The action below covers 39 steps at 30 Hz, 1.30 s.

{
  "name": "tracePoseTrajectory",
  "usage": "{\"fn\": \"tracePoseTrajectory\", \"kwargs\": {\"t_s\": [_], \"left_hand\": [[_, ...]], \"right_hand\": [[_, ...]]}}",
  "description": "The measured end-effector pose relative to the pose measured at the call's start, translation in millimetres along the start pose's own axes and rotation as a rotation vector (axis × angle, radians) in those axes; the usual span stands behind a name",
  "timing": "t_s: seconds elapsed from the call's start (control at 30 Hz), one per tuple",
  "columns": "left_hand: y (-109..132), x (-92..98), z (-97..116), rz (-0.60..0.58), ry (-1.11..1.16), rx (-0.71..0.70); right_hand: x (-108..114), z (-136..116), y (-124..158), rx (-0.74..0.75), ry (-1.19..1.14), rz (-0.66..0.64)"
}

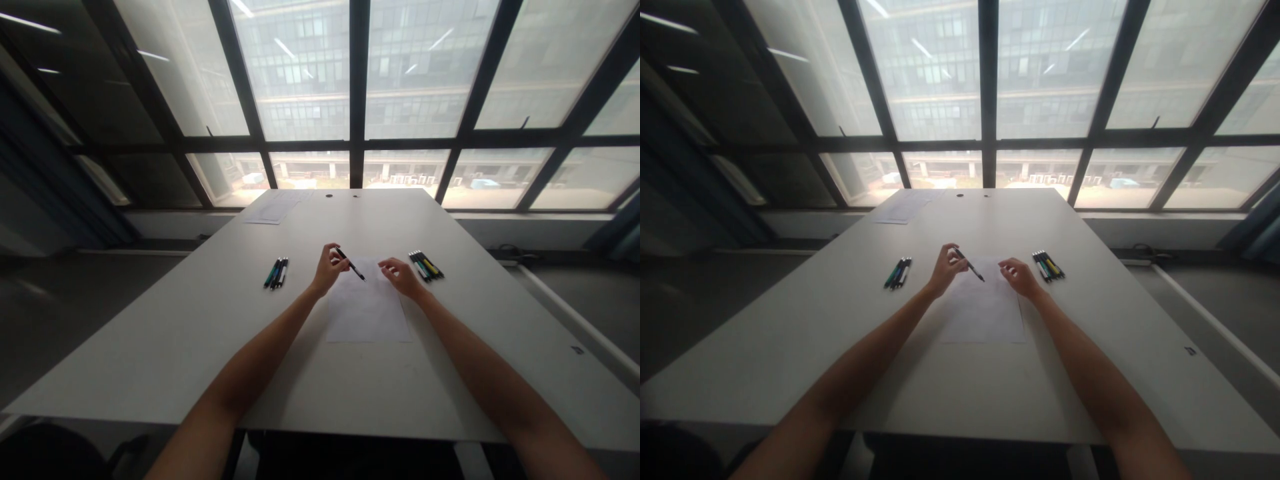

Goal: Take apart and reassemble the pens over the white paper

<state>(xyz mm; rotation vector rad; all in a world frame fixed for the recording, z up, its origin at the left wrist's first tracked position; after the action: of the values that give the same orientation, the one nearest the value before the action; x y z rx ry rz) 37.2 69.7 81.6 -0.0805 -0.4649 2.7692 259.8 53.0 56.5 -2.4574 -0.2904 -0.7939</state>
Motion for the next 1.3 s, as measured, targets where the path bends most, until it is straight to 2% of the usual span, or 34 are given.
{"fn": "tracePoseTrajectory", "kwargs": {"t_s": [0.1, 0.2, 0.4, 0.57, 0.7, 0.97, 1.13, 1.3], "left_hand": [[4.9, -4.5, -7.9, 0.028, -0.044, -0.005], [7.2, -9.9, -14.0, 0.012, -0.004, 0.003], [10.0, -22.3, -22.4, -0.099, 0.127, 0.040], [13.1, -28.9, -29.0, -0.197, 0.101, 0.063], [11.2, -20.5, -29.4, -0.148, -0.053, 0.040], [6.9, -1.3, -13.6, -0.075, -0.420, -0.060], [7.2, 10.1, -11.4, -0.024, -0.465, -0.066], [7.2, 17.4, -20.2, 0.029, -0.367, -0.063]], "right_hand": [[-16.1, 2.4, -1.0, -0.060, -0.077, -0.108], [-24.6, 0.2, -2.5, -0.051, -0.103, -0.165], [-15.5, 5.2, -5.8, -0.062, -0.218, -0.066], [-10.4, 7.8, -5.9, -0.073, -0.249, -0.004], [-6.5, 9.8, -5.8, -0.075, -0.238, 0.022], [2.9, 9.6, -4.4, -0.073, -0.295, 0.122], [6.6, 15.3, -2.9, -0.103, -0.334, 0.160], [11.8, 27.0, -0.3, -0.129, -0.367, 0.203]]}}
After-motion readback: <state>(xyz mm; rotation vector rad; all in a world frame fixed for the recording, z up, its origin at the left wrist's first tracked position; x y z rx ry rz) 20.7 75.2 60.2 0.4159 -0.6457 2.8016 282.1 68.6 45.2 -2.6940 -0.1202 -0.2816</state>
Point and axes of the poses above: each hand's wrist, its own y-axis away from the middle knuckle, its own x-axis out of the back of the hand, z = x × y, the point moved 10 cm from there along -y, towards the middle knuckle, and after that the axes turned 10 degrees about -z, right-handed, at the moved point
